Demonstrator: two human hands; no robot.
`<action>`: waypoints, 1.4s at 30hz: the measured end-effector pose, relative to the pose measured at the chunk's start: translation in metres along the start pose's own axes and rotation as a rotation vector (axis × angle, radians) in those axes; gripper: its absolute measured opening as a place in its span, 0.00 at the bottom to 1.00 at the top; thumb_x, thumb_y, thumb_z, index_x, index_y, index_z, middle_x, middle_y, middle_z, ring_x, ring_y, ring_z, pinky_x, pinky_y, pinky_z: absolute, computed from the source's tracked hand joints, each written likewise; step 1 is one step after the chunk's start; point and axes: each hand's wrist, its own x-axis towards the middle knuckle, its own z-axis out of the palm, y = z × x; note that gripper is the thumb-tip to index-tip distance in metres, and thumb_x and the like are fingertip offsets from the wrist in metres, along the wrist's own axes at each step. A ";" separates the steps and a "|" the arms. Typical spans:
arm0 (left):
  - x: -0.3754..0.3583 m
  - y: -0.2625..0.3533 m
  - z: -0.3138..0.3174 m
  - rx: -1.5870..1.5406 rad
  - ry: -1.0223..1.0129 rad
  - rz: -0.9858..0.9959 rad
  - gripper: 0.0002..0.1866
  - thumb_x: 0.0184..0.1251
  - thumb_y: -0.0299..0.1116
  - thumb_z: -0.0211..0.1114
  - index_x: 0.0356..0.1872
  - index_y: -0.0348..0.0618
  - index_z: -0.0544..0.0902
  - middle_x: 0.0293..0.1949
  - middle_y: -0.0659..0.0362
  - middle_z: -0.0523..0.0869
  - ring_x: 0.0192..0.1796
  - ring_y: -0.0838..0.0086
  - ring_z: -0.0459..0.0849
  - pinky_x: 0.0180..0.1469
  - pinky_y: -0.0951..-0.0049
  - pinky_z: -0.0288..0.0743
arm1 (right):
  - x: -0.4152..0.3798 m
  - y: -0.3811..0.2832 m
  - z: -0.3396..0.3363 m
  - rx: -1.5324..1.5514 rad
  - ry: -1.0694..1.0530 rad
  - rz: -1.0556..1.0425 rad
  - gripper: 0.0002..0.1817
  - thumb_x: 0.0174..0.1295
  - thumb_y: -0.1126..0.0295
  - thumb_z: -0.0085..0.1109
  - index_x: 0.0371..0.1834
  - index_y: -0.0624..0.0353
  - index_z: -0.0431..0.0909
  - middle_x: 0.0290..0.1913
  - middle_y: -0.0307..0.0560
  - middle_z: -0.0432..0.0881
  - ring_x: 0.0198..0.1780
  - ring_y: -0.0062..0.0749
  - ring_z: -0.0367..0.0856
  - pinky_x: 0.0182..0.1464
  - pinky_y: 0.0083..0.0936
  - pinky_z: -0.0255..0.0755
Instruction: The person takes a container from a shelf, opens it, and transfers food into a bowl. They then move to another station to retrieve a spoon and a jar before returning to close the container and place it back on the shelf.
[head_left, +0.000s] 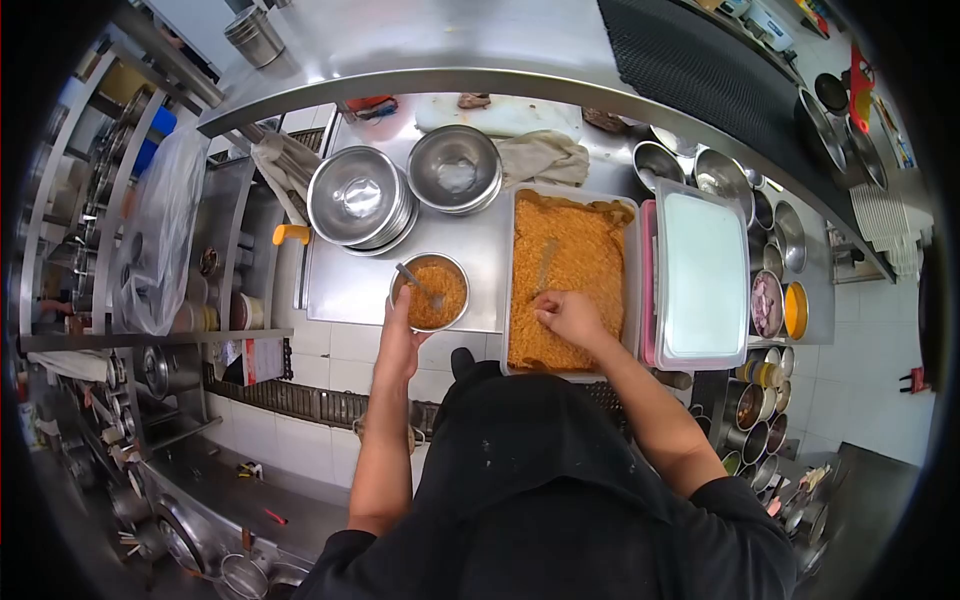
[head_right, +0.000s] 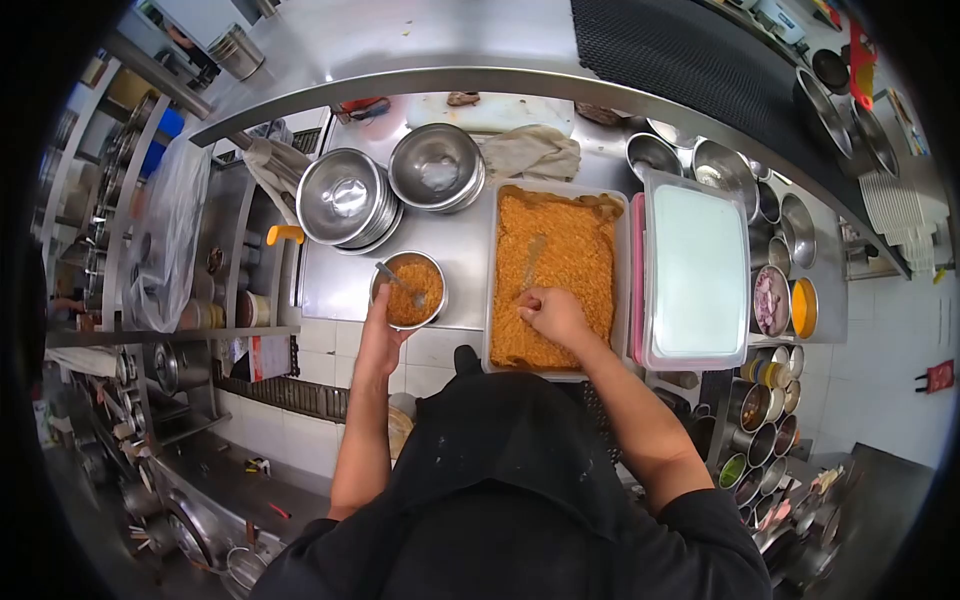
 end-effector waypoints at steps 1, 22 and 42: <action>-0.006 0.002 0.005 -0.022 -0.014 0.004 0.38 0.82 0.59 0.53 0.81 0.48 0.58 0.74 0.52 0.71 0.73 0.61 0.76 0.67 0.52 0.78 | 0.002 0.005 0.001 0.147 -0.077 0.075 0.14 0.69 0.66 0.69 0.51 0.62 0.84 0.35 0.45 0.89 0.34 0.33 0.88 0.34 0.32 0.80; 0.005 0.014 0.120 0.364 -0.147 0.135 0.42 0.80 0.67 0.49 0.80 0.46 0.63 0.72 0.39 0.69 0.73 0.53 0.71 0.73 0.56 0.65 | -0.048 -0.137 -0.087 -0.163 0.603 -0.563 0.16 0.59 0.69 0.76 0.50 0.54 0.85 0.51 0.42 0.89 0.44 0.35 0.87 0.46 0.28 0.81; -0.022 0.028 0.072 -0.117 -0.041 0.051 0.39 0.84 0.65 0.43 0.79 0.43 0.64 0.73 0.51 0.75 0.75 0.63 0.75 0.75 0.55 0.68 | -0.011 0.008 -0.011 -0.468 0.110 -0.167 0.07 0.62 0.69 0.64 0.40 0.59 0.81 0.39 0.59 0.88 0.42 0.56 0.88 0.48 0.51 0.80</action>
